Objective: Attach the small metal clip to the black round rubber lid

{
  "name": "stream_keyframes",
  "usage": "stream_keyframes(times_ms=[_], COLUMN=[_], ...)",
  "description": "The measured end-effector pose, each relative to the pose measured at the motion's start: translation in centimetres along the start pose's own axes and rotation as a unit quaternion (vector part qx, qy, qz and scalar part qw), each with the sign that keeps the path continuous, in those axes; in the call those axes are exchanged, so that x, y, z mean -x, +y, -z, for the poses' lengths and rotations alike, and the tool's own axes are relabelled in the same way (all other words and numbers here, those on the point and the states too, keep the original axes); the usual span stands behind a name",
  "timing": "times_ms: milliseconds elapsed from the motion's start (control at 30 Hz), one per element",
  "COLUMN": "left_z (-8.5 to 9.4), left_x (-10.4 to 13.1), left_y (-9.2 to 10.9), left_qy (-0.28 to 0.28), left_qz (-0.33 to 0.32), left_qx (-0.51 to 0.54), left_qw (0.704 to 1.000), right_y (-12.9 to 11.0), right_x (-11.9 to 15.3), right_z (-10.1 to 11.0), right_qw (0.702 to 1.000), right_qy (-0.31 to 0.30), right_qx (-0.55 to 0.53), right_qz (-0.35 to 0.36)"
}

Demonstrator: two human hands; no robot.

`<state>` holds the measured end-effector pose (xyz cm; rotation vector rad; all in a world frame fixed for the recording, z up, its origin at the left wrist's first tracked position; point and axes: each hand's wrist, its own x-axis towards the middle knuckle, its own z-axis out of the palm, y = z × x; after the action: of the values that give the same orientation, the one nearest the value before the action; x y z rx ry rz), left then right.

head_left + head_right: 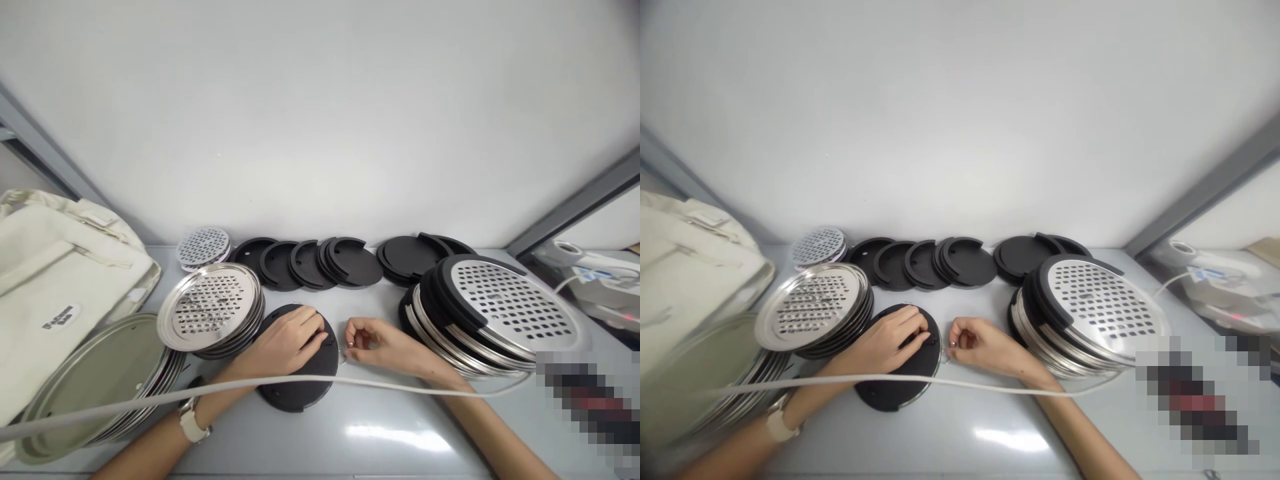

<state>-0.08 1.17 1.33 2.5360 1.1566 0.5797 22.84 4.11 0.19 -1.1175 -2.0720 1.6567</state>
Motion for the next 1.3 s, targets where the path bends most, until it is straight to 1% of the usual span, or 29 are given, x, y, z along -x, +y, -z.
stream_keyframes(times_ms=[133, 233, 333, 433, 533, 700, 767, 867, 1033, 1133, 1200, 1300], left_z=[0.0, 0.0, 0.1, 0.2, 0.3, 0.3, 0.3, 0.3, 0.4, 0.3, 0.2, 0.3], left_x=[0.1, 0.1, 0.1, 0.1, 0.1, 0.2, 0.2, 0.2, 0.1, 0.1, 0.1, 0.1], left_y=[0.1, 0.1, 0.2, 0.3, 0.4, 0.4, 0.3, 0.3, 0.4, 0.3, 0.3, 0.4], left_qy=[-0.007, -0.012, -0.018, -0.021, -0.022, -0.016, -0.016, -0.018, -0.018, -0.017, -0.018, -0.021], left_qz=[-0.006, -0.022, -0.052, -0.065, -0.055, -0.052, -0.056, -0.06, -0.065, -0.057, -0.056, -0.057], left_qx=[-0.002, -0.002, -0.007, -0.015, -0.021, -0.022, -0.023, -0.025, -0.027, -0.025, -0.024, -0.026], left_qw=[1.0, 1.0, 0.998, 0.998, 0.998, 0.998, 0.998, 0.998, 0.997, 0.998, 0.998, 0.998], right_y=[-0.6, -1.1, -0.9, -0.4, -0.3, -0.8, -0.8, -0.6, 0.0, 0.1, -0.2, -0.9], right_x=[-0.1, -0.1, -0.2, -0.3, 0.1, 0.9, 1.0, 0.9, 0.4, 0.1, 0.0, -0.1], right_z=[0.5, 0.7, 0.7, 0.7, 0.8, 1.3, 1.4, 1.3, 1.1, 1.1, 1.1, 1.1], right_qw=[0.996, 0.993, 0.992, 0.996, 0.996, 0.993, 0.989, 0.986, 0.992, 0.993, 0.994, 0.994], right_qy=[-0.004, 0.014, 0.034, 0.04, 0.038, -0.017, -0.025, -0.019, 0.02, 0.054, 0.076, 0.074], right_qx=[-0.079, -0.105, -0.11, -0.044, 0.032, 0.091, 0.124, 0.153, 0.124, 0.1, 0.057, -0.056], right_qz=[0.039, 0.05, 0.054, 0.063, 0.077, 0.076, 0.071, 0.067, 0.031, 0.04, 0.05, 0.056])
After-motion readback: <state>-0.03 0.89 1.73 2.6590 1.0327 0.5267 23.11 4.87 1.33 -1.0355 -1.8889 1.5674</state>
